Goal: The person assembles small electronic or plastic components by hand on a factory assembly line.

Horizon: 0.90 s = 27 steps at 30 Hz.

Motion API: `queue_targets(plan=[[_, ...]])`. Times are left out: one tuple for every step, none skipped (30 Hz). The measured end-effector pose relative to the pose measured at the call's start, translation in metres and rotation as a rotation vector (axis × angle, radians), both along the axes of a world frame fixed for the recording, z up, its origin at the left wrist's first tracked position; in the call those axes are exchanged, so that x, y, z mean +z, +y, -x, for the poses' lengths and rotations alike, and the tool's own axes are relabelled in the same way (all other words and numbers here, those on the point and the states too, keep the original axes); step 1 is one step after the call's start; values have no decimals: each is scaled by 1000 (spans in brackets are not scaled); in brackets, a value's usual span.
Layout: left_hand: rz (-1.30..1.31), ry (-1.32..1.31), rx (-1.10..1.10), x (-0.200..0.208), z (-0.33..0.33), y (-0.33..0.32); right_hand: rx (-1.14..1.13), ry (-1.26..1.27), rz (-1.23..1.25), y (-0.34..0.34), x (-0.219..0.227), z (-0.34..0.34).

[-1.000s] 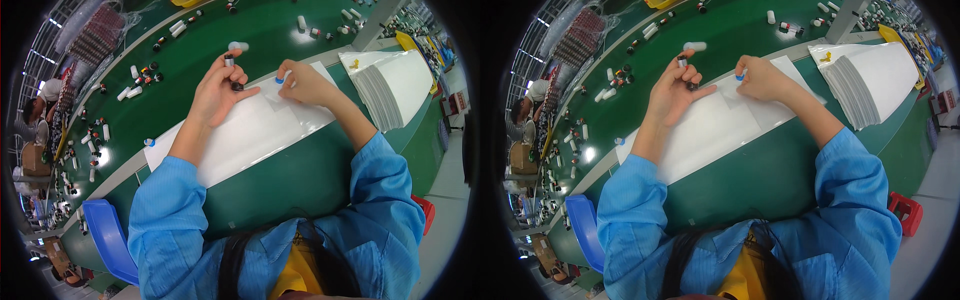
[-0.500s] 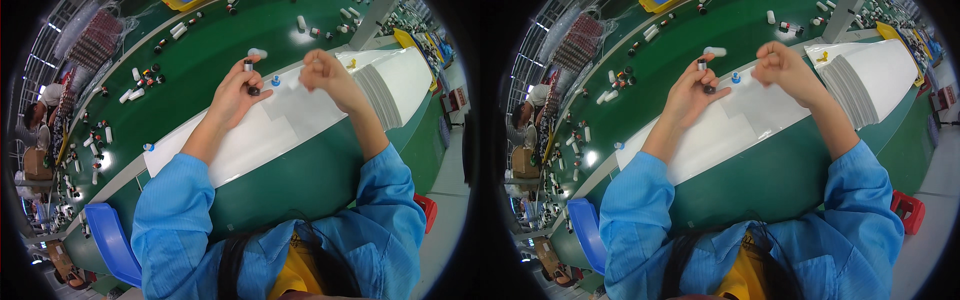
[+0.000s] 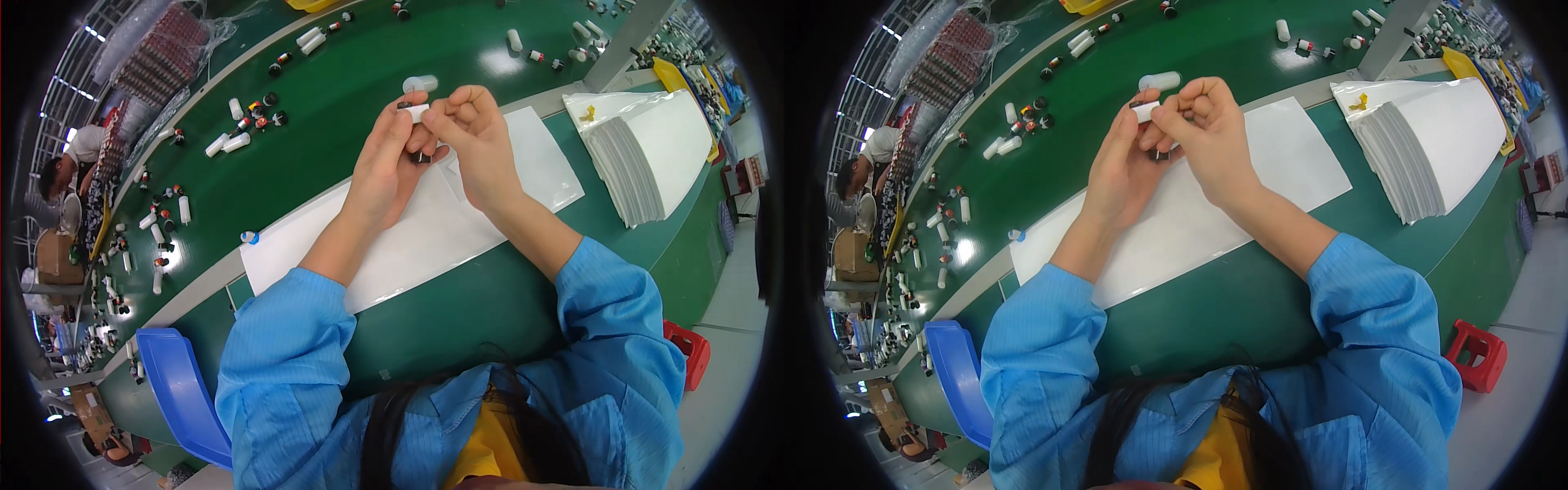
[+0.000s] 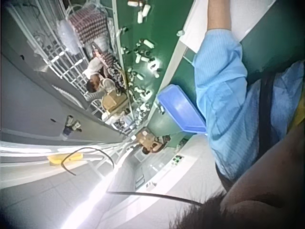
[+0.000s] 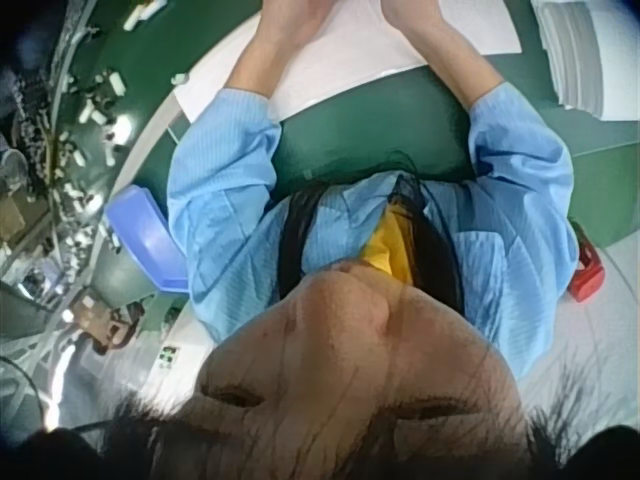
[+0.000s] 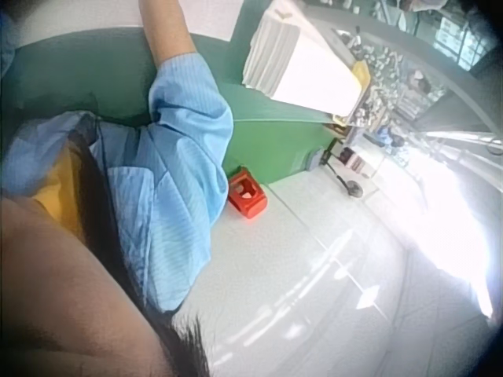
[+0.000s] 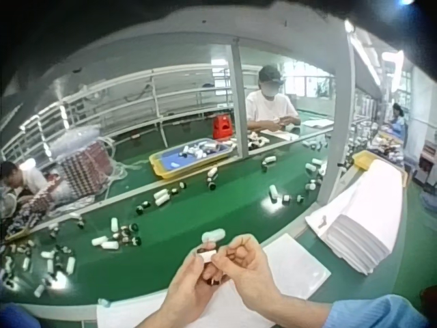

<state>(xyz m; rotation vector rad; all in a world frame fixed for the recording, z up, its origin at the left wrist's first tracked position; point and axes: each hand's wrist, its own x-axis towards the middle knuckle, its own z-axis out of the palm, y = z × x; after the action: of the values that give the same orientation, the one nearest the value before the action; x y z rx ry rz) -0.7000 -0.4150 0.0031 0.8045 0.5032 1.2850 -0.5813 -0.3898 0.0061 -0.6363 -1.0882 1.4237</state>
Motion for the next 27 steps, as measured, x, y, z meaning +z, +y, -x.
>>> queue_targets(plan=[[-7,-2,27,9,-5,0,6,10,6,-2,10,-3],[-8,0,23,13,-11,-1,11,21,13,-4,14,-7],[5,9,48,16,-15,-2,29,38,5,-4,16,-10],[20,17,72,20,-19,-2,25,40,6,-2,21,-15],[19,20,73,19,-21,-2,88,21,43,0,21,-19],[27,9,42,18,-21,0,150,2,81,2,21,-21],[35,-2,10,15,-21,1,151,5,81,3,20,-23],[36,2,15,7,-18,2,167,-28,102,4,15,-23],[69,-27,-31,-3,-13,3,184,-61,123,3,11,-21],[101,-58,-76,-11,-6,3,191,-58,124,2,8,-18],[106,-56,-67,-16,2,1,158,-140,94,-2,7,-13],[68,-76,-132,-19,11,-2,127,-223,62,-7,3,-8],[29,-97,-196,-23,21,-6,112,-305,6,-5,-5,-2],[25,-97,-184,-18,30,-8,123,-305,0,-5,0,5],[9,-93,-210,-12,39,-11,140,-318,-46,-6,8,14],[-7,-90,-235,-7,47,-13,157,-330,-94,-8,17,22],[-55,-125,-277,-2,56,-16,289,-319,-56,-14,28,27],[-60,-128,-264,4,65,-21,301,-323,-62,-19,36,33],[-21,28,-198,9,72,-27,260,-456,-171,-24,43,40],[18,184,-133,14,75,-35,212,-586,-282,-28,45,45],[54,235,-31,19,75,-43,172,-584,-375,-30,47,51],[52,232,-23,19,86,-44,180,-586,-380,-27,49,54],[-18,533,48,11,100,-42,238,-566,-331,-23,44,55],[-90,830,116,3,116,-38,294,-548,-280,-16,38,54],[-215,1159,232,-1,138,-31,320,-580,-173,-7,32,52],[-312,1432,418,-13,162,-15,296,-642,-180,7,28,44],[-359,1617,553,-11,181,0,208,-714,-180,26,22,30]])
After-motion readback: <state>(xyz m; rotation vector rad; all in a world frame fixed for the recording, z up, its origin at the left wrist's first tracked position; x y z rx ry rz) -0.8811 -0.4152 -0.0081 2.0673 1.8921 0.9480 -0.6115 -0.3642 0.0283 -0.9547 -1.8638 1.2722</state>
